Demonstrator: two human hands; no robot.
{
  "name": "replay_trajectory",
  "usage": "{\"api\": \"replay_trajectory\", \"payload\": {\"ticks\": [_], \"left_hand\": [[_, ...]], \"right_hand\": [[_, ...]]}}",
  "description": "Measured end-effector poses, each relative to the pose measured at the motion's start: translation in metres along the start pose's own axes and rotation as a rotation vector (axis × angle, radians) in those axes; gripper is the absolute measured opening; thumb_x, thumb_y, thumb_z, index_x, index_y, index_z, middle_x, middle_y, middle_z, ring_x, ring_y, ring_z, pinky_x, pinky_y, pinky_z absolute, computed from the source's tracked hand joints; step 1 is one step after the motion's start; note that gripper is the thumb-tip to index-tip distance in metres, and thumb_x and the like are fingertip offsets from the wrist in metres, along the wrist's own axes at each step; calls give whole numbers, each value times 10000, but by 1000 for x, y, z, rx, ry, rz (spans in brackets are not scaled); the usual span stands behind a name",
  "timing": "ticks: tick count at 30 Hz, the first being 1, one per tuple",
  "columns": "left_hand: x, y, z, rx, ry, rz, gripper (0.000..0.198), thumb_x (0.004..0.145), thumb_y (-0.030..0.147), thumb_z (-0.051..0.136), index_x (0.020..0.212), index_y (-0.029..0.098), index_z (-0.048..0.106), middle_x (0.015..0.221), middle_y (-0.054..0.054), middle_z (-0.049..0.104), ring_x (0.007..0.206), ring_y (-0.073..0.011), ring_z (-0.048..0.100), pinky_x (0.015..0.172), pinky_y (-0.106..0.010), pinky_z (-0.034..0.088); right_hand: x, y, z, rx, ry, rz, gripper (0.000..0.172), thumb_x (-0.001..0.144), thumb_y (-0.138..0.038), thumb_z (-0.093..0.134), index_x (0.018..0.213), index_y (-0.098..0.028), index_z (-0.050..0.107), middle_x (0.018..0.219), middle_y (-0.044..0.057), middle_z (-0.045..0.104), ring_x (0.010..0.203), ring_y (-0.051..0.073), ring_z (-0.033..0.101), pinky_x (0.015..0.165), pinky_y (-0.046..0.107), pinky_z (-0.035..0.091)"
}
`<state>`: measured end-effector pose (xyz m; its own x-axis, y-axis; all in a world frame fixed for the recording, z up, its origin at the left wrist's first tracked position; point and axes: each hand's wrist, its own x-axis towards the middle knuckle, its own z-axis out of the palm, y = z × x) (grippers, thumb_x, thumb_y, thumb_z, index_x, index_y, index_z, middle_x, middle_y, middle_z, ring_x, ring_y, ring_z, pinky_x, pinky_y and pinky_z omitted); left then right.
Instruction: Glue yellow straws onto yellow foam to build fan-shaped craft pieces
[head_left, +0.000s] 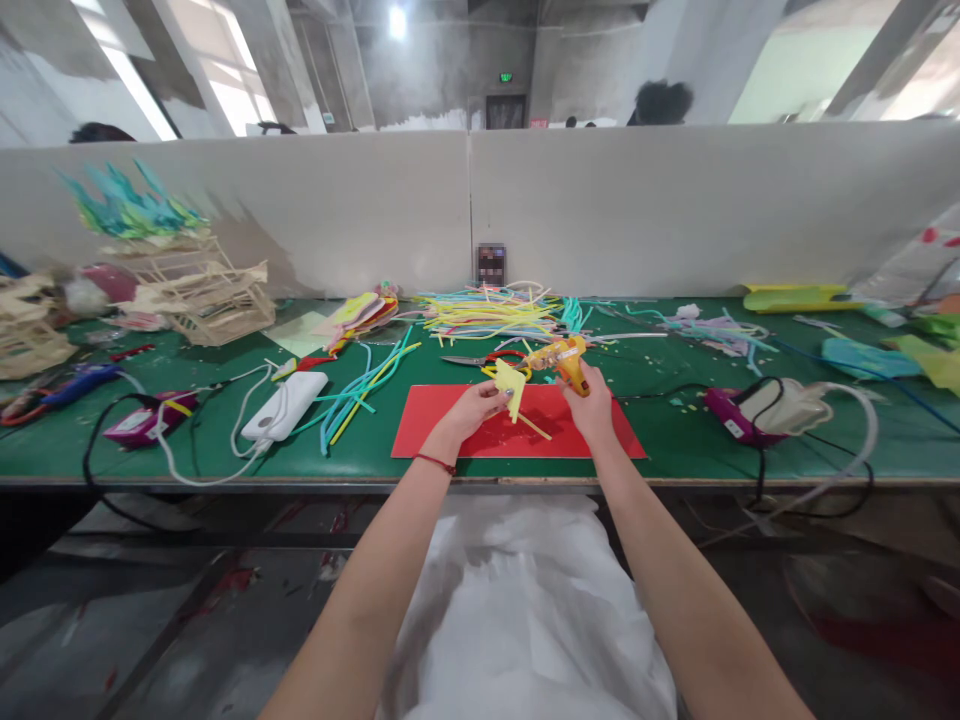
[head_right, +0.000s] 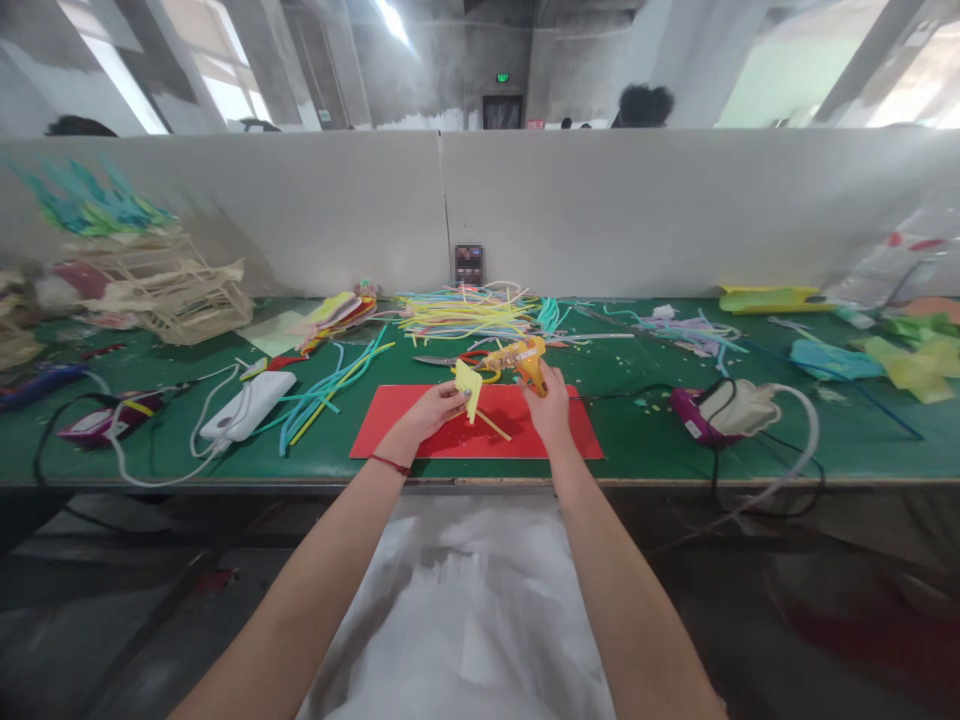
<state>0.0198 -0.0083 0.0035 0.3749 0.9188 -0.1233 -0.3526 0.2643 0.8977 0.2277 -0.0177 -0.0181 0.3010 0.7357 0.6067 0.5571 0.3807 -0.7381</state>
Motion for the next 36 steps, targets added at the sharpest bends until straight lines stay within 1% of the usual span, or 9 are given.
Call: {"api": "replay_trajectory", "payload": {"ticks": [5,10,14,19,23,36], "left_hand": [[-1,0,1,28,-33,21,402,448,278,876,776,129,697,745,-14,687,721,-107,619,813,-264,456],[-2,1,2,29,-32,18,387,453,262,874,782,138,709,772,-28,696,771,-133,628,845,-284,453],[-3,1,3,59,-38,26,360,479,267,866,777,134,713,759,-23,687,749,-124,618,814,-267,449],[-4,3,5,84,-49,45,418,418,330,879,751,136,718,744,-17,685,711,-109,597,752,-239,449],[-2,1,5,120,-67,60,434,412,374,875,742,137,723,733,-28,686,696,-115,589,733,-240,450],[2,-3,0,237,-109,86,466,449,431,853,762,114,716,769,-53,691,710,-138,588,769,-284,451]], "right_hand": [[0,2,0,-4,3,-10,437,762,-376,589,1146,-168,594,875,46,536,764,177,535,714,332,486],[0,5,1,-25,8,-22,434,765,-381,586,1146,-173,596,876,52,541,767,183,534,718,338,487],[1,5,2,-6,12,-26,443,756,-380,588,1137,-153,600,867,53,536,760,183,533,723,343,484],[0,4,2,4,6,-17,447,753,-380,593,1140,-156,596,867,46,530,753,177,530,715,334,480],[0,4,1,5,6,-22,444,760,-377,587,1144,-156,594,872,47,529,762,178,530,716,331,477],[1,2,0,-5,-13,-9,435,762,-358,586,1144,-150,595,876,50,538,773,181,532,733,329,479]]}}
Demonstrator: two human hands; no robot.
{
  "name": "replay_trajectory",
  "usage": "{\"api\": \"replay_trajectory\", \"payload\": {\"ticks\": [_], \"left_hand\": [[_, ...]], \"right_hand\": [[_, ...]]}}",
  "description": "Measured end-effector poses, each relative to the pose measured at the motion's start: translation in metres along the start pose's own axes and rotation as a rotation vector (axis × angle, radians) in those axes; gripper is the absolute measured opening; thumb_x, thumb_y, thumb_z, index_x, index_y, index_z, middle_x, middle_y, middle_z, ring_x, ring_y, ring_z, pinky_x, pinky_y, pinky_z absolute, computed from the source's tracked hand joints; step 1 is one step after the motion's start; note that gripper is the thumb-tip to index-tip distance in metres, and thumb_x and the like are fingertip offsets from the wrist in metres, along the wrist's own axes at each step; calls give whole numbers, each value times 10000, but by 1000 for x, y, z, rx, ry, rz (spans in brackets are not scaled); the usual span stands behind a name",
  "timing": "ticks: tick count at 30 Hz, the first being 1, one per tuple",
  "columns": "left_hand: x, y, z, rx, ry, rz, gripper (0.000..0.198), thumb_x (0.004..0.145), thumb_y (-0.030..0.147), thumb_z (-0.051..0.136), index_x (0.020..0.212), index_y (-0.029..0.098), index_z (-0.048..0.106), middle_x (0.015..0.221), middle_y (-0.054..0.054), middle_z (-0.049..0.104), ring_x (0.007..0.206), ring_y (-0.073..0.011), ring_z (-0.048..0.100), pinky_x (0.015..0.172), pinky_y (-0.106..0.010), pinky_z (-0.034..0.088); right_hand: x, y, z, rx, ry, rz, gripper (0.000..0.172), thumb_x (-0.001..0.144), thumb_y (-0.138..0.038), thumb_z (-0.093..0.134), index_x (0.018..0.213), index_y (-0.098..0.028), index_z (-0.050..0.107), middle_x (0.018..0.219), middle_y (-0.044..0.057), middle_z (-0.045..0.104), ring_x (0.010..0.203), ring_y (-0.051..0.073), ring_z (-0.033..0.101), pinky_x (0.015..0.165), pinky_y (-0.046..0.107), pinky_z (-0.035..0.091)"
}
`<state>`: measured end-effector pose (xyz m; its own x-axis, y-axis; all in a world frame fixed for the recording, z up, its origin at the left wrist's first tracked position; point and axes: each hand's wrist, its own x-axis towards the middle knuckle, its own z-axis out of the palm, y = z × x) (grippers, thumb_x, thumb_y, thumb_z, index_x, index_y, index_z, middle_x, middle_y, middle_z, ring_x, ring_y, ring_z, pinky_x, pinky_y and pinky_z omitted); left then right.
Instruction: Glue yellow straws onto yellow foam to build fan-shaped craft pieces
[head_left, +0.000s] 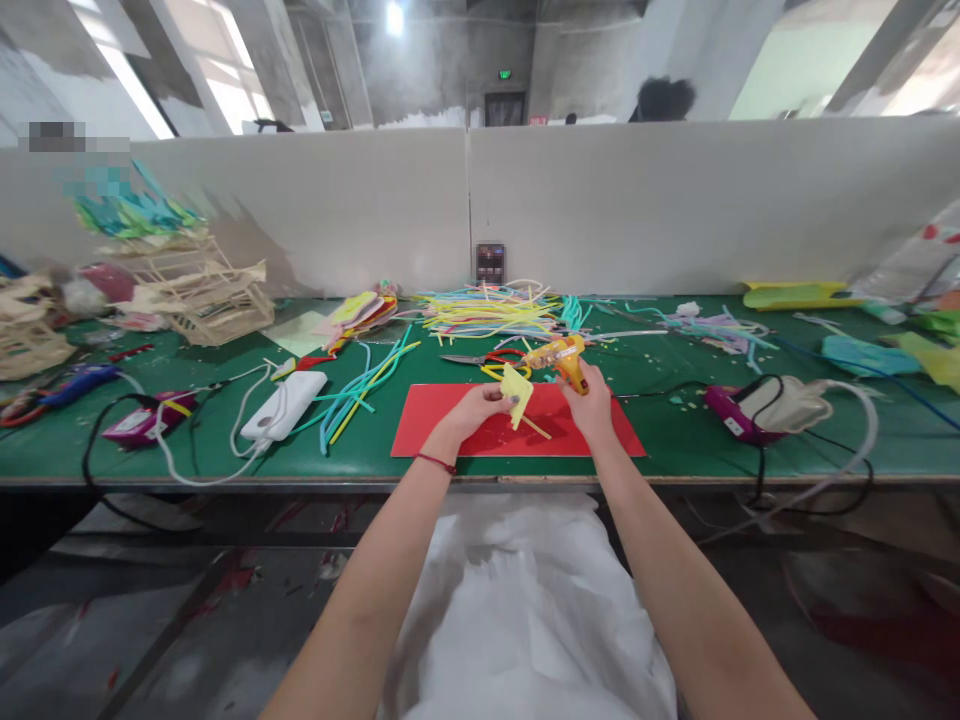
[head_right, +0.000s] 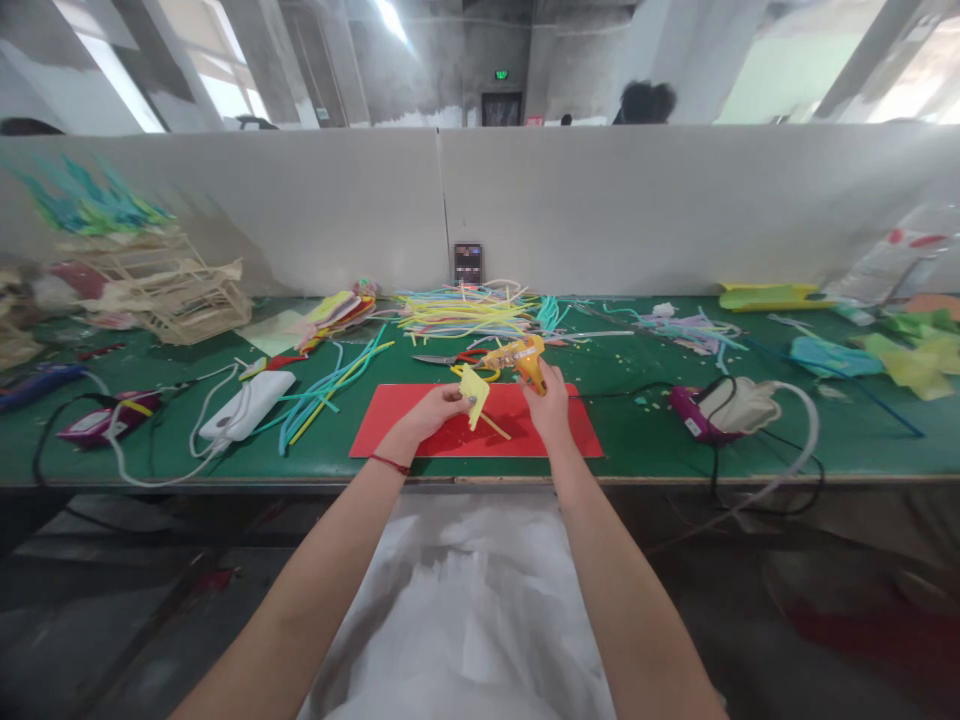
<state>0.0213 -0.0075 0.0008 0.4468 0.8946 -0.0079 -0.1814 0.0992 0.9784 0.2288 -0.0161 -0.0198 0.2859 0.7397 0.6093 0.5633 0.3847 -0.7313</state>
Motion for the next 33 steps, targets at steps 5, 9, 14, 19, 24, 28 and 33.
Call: {"api": "replay_trajectory", "payload": {"ticks": [5,9,14,19,24,28,33], "left_hand": [[1,-2,-1,27,-15,12,463,467,443,843,769,115,717,763,-51,689,714,-144,590,764,-286,445],[1,-2,-1,26,-16,7,464,455,442,846,757,113,716,748,-45,683,695,-137,580,747,-281,440],[0,-2,-1,29,-11,6,460,450,435,848,751,113,716,752,-49,683,707,-145,583,755,-284,434],[1,-2,-1,42,-14,8,460,463,434,844,765,112,716,765,-59,686,729,-156,594,763,-288,432],[1,-2,-2,50,-25,8,468,453,434,846,769,113,716,781,-57,690,746,-160,596,779,-292,432],[0,-2,-2,54,-36,2,464,460,427,847,785,120,720,810,-60,697,763,-161,601,791,-293,433],[0,-2,-2,66,-37,3,460,469,425,846,784,115,720,827,-72,703,787,-175,610,797,-298,436]], "right_hand": [[0,-1,0,-22,3,13,430,766,-369,584,1147,-171,594,889,53,548,796,188,538,749,332,478],[0,-1,0,-20,-2,15,435,765,-370,581,1142,-154,594,885,55,542,783,184,537,739,326,479],[0,0,0,-12,3,1,434,766,-359,578,1148,-153,590,884,52,542,791,184,542,742,325,481],[0,3,1,-52,10,-17,427,775,-357,574,1161,-173,585,891,49,549,800,184,545,749,330,482],[0,3,1,-67,14,-21,416,787,-364,565,1166,-191,581,893,45,556,792,182,540,752,335,479],[0,2,1,-63,14,-22,413,781,-367,567,1153,-188,585,875,38,549,781,178,535,751,332,475],[1,3,2,-94,30,7,452,764,-382,571,1161,-165,577,923,62,568,828,194,548,790,349,470]]}}
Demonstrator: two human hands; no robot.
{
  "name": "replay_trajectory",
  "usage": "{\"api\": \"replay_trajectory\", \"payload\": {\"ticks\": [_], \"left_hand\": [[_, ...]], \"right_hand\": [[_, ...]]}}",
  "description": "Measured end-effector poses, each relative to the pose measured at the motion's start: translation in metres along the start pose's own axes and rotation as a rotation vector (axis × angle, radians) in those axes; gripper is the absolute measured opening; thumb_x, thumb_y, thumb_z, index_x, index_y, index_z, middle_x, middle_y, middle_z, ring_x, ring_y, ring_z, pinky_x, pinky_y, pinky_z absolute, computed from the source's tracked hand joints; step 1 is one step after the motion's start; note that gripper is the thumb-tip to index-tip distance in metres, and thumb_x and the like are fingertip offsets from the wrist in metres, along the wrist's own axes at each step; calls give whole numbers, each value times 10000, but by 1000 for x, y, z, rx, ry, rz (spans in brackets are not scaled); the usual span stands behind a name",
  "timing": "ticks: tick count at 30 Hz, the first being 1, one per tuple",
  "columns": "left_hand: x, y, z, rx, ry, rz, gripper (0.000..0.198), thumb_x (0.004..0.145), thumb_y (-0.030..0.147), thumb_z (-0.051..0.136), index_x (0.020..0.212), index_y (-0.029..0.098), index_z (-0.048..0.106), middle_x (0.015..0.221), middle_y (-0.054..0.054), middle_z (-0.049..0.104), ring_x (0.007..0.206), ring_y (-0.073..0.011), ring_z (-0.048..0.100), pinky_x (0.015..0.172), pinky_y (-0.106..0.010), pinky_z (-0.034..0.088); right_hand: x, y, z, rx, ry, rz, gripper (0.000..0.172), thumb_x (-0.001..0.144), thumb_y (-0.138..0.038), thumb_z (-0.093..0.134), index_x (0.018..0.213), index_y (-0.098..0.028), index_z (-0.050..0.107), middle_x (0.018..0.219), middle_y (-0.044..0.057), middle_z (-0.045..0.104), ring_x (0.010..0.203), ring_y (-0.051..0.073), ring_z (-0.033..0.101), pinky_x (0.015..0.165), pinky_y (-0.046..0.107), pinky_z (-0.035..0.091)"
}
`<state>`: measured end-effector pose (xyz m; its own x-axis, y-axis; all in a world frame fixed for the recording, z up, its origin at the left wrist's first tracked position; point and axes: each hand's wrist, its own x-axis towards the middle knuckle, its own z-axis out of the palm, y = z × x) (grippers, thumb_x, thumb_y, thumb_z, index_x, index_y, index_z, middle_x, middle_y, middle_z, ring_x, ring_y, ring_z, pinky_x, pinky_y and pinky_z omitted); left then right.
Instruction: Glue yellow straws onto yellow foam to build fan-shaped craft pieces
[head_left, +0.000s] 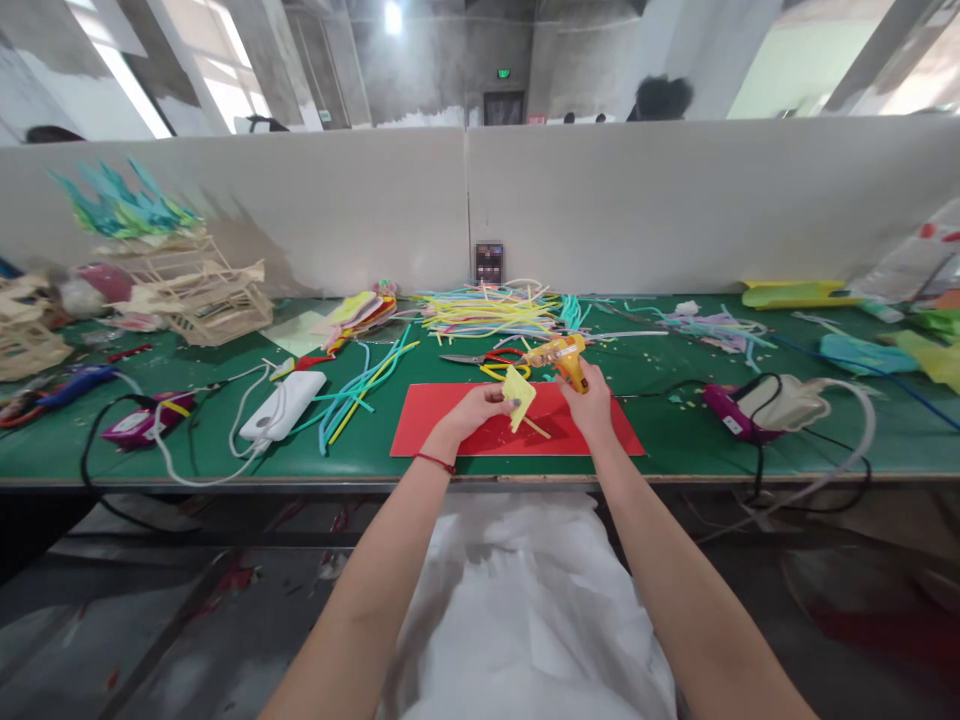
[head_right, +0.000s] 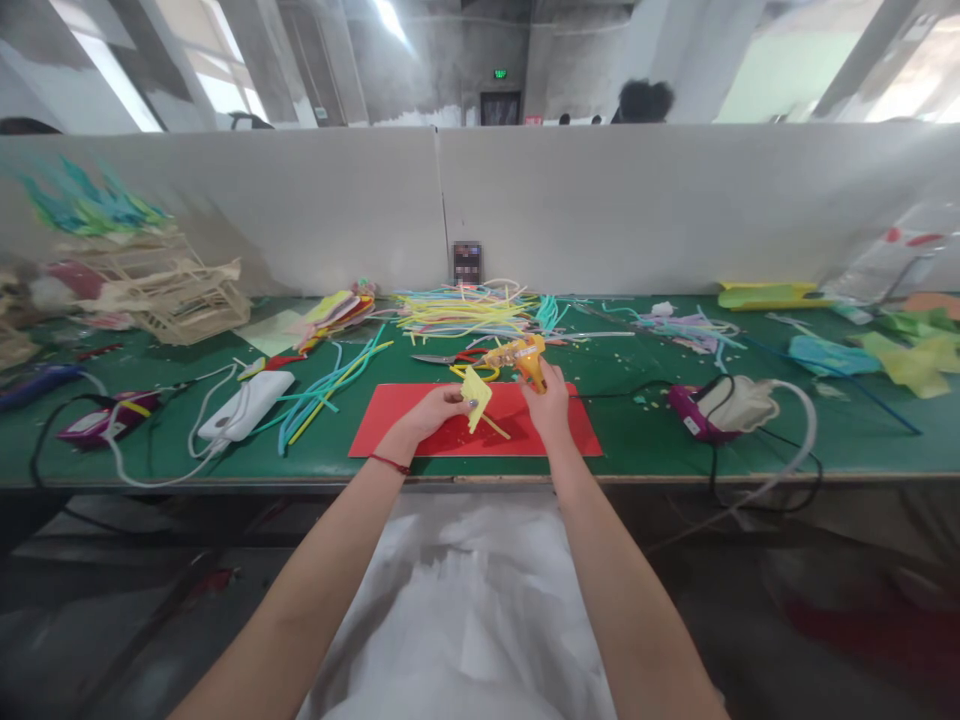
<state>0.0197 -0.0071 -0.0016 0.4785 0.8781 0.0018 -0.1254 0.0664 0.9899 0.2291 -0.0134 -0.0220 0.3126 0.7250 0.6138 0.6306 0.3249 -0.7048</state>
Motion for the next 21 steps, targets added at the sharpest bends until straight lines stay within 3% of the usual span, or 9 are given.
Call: {"api": "replay_trajectory", "payload": {"ticks": [5,9,12,15,17,21], "left_hand": [[1,-1,0,-87,35,-8,466,452,413,856,784,117,718,787,-45,696,739,-133,599,790,-279,446],[-1,3,2,-238,120,-41,448,435,335,876,797,132,709,786,-21,692,743,-114,613,802,-267,456],[-2,8,3,-335,197,-69,336,502,228,860,784,139,700,777,-11,689,717,-99,623,776,-250,475],[-3,11,4,-401,250,-83,224,606,150,802,801,143,692,784,-13,692,688,-90,632,764,-240,497],[-3,11,4,-437,273,-76,177,656,133,766,814,145,687,791,-18,697,676,-85,637,739,-222,505],[-4,12,3,-531,310,-27,114,707,124,718,809,151,677,778,-11,700,668,-78,640,661,-178,504]], "right_hand": [[-1,7,2,-195,64,162,531,717,-421,614,1172,-152,566,1016,116,587,944,253,537,849,406,447],[-4,12,4,-332,154,311,493,682,-442,660,1091,-173,605,1028,157,592,972,324,509,864,528,398],[-7,7,4,-330,175,255,477,695,-428,666,1087,-163,608,1074,190,576,1007,351,487,880,572,362],[-8,-4,-2,-312,181,74,383,802,-382,568,1122,-174,601,1155,184,552,1080,335,465,939,569,327],[-9,-11,-9,-279,82,-78,281,862,-319,490,1070,-201,639,1125,151,571,1070,300,488,955,533,347],[-15,-19,-19,-152,-415,-451,305,898,-186,409,979,-259,694,992,80,623,958,213,574,866,388,465]]}}
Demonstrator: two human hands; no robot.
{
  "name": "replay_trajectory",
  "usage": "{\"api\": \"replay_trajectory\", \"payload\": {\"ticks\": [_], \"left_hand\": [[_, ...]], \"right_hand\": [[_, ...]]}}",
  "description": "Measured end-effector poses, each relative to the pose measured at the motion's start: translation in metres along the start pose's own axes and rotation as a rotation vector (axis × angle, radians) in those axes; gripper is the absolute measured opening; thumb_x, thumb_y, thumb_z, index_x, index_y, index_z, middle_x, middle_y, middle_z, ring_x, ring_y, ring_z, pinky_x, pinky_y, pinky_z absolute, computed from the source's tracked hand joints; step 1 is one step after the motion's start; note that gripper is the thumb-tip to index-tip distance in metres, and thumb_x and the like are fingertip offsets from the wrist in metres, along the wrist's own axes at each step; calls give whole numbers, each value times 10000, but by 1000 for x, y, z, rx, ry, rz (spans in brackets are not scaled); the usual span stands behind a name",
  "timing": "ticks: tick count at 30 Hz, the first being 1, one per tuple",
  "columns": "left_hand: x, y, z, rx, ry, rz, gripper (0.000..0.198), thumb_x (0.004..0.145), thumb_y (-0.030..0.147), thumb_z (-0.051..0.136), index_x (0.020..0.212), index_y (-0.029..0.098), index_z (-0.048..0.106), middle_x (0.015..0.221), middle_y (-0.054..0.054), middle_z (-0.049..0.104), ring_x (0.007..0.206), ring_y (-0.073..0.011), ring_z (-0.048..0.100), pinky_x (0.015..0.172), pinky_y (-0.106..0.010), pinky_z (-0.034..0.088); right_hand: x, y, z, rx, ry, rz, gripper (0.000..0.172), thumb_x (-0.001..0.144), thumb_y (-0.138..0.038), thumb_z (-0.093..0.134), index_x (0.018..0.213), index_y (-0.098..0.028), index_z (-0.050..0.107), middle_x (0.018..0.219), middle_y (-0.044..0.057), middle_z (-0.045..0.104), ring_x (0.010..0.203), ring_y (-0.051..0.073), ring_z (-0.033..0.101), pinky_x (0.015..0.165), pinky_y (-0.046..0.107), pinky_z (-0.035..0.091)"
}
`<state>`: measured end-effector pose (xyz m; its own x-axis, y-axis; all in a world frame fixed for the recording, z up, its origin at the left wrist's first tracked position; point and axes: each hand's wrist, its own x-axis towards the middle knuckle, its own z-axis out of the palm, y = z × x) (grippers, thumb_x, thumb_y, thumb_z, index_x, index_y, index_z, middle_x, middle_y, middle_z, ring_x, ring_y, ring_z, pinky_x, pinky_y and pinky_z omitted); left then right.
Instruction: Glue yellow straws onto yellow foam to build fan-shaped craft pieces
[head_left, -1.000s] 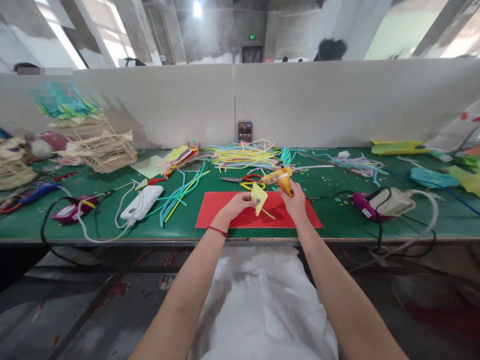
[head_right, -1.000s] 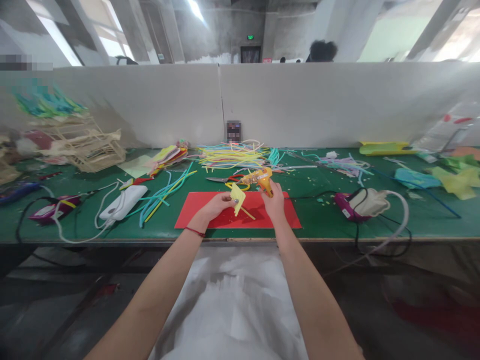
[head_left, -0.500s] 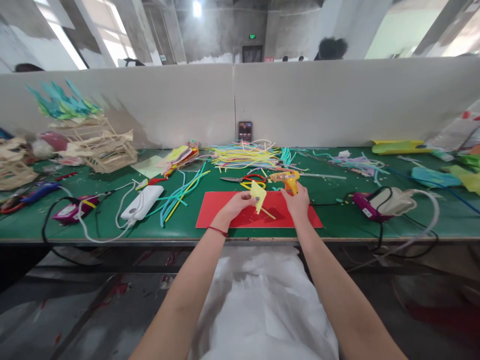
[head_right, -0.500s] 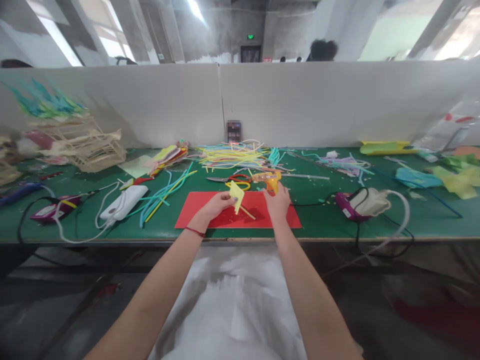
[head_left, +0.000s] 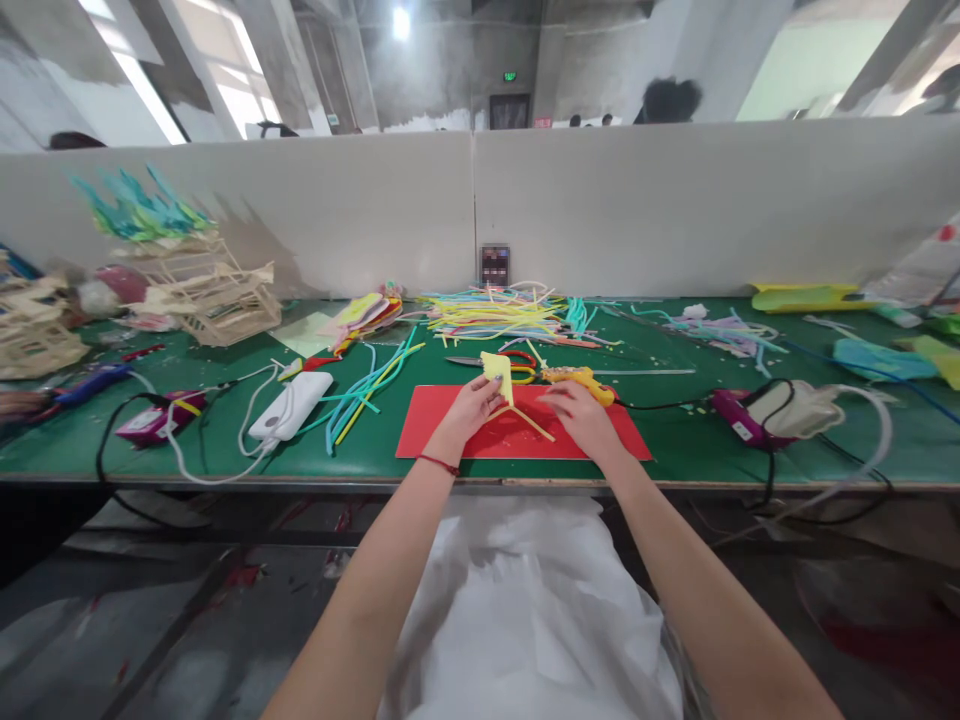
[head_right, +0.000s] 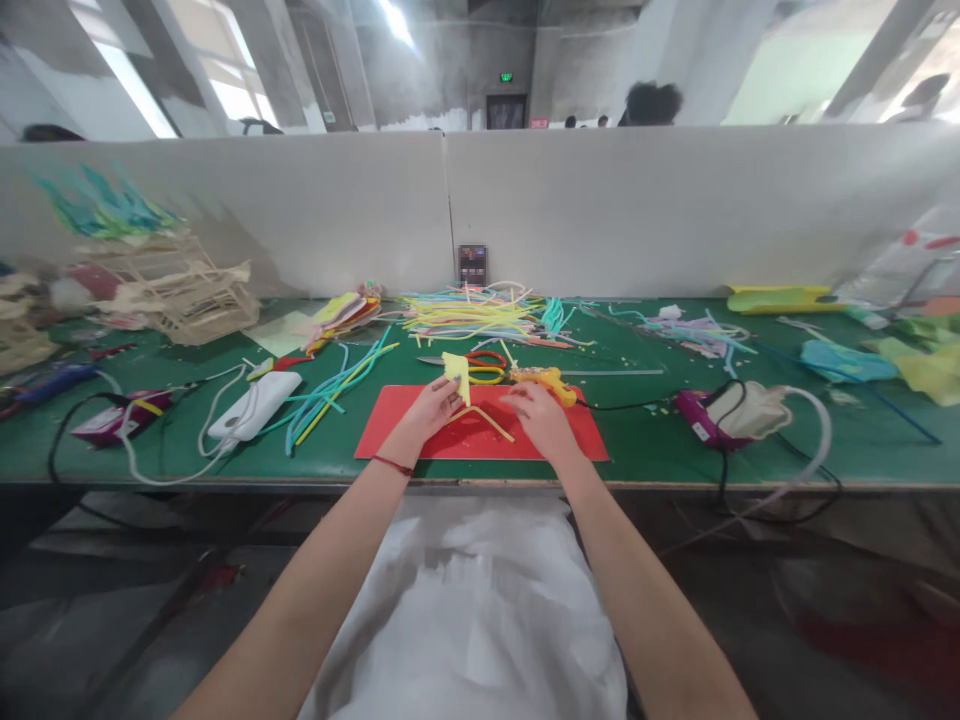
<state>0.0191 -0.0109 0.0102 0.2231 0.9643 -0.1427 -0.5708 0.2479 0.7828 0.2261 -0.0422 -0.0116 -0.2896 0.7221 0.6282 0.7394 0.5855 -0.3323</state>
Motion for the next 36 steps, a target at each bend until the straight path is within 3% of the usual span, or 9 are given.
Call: {"api": "replay_trajectory", "payload": {"ticks": [4,8,12,15,19,25,29,33,36], "left_hand": [[1,1,1,-64,50,28,101,718,109,704,800,155,667,762,1,696,650,-69,634,644,-169,500],[0,2,4,-69,57,27,83,733,99,684,790,154,663,749,-2,690,636,-68,623,645,-168,493],[-6,4,4,-54,-17,32,99,719,115,699,797,159,657,709,13,664,602,-62,597,630,-172,482],[-10,12,-2,12,-60,47,118,697,140,720,799,154,661,700,16,648,595,-62,578,627,-183,468],[-8,36,-13,330,-144,54,213,686,190,728,887,140,682,818,-21,666,644,-77,562,651,-206,442],[17,70,-16,883,-346,47,263,601,300,774,782,125,696,720,-22,644,609,-113,514,600,-232,382],[29,74,-10,1174,-545,10,251,594,356,759,543,153,621,537,25,524,498,-95,421,515,-232,312],[31,71,0,1252,-733,2,263,621,377,724,519,169,599,500,37,471,462,-87,391,472,-228,276],[33,67,5,1277,-797,17,247,612,354,723,510,173,589,500,35,471,454,-87,382,470,-235,271]], "right_hand": [[-2,-5,-3,-83,-278,-296,325,905,-147,420,1091,-254,665,1071,93,646,972,211,589,831,371,478],[7,-3,-6,-95,-357,-399,270,902,-146,445,1001,-215,687,1056,110,669,970,217,601,847,399,482],[16,-2,-11,59,-366,-384,259,894,-157,455,928,-243,697,1092,80,673,1012,203,607,900,413,481],[18,-5,-16,251,-302,-203,243,897,-238,459,905,-258,701,1041,54,693,1000,194,623,917,399,485],[19,-6,-27,533,-187,239,196,814,-391,580,827,-236,699,865,29,715,828,198,659,855,400,519],[12,-4,-32,905,-357,706,287,622,-416,765,749,-170,688,699,29,686,646,161,648,631,306,563],[12,-7,-31,1023,-425,843,236,633,-338,781,756,-159,691,707,29,684,648,130,647,578,233,562],[16,-9,-30,1062,-442,878,201,646,-277,787,771,-150,695,725,46,690,662,130,655,548,205,565],[14,-9,-29,1072,-451,904,192,644,-252,793,763,-147,684,693,39,681,616,116,648,513,183,555]]}}
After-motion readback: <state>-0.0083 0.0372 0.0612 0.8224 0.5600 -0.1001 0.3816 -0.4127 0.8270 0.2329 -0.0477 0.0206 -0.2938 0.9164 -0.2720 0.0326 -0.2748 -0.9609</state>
